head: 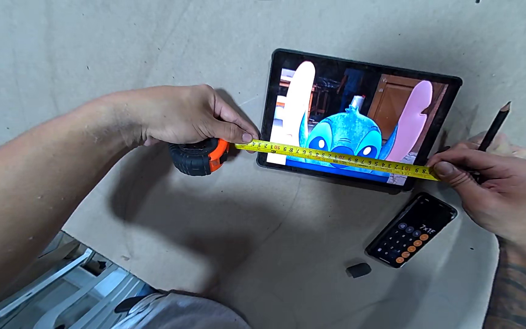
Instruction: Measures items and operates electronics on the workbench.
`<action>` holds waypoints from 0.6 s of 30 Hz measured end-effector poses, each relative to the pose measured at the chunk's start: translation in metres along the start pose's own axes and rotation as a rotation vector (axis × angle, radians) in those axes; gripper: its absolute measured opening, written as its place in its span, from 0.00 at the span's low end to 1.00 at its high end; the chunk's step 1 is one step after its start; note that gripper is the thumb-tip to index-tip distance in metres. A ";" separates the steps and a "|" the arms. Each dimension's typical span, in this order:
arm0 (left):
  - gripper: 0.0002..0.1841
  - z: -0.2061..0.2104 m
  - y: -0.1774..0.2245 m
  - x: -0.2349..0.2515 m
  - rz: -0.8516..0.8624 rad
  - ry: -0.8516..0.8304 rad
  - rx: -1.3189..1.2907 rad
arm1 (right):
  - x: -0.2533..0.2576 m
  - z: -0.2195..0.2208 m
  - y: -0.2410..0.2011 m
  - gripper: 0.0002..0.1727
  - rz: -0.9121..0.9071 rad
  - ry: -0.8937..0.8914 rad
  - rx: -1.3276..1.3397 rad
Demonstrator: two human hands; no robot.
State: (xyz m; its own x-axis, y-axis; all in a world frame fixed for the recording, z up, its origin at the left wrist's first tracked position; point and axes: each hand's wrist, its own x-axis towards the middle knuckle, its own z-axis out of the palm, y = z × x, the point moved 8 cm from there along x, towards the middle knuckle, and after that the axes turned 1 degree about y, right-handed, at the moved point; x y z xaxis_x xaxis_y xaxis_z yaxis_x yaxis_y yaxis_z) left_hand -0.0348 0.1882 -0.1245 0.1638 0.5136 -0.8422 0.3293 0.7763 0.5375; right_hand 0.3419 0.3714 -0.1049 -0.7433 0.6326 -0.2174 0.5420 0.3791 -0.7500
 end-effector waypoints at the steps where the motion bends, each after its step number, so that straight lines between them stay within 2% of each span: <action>1: 0.12 0.000 0.000 0.000 0.002 -0.002 0.000 | 0.000 0.000 0.000 0.14 0.000 0.000 -0.004; 18: 0.13 0.000 0.000 0.001 -0.008 -0.006 0.013 | 0.000 -0.001 0.001 0.14 -0.002 0.007 -0.020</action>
State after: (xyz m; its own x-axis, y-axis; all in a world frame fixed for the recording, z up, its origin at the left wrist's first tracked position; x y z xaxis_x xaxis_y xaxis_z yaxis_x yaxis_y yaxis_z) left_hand -0.0350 0.1887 -0.1249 0.1667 0.5048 -0.8470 0.3430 0.7757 0.5298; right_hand 0.3428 0.3723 -0.1054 -0.7417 0.6364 -0.2118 0.5485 0.3936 -0.7377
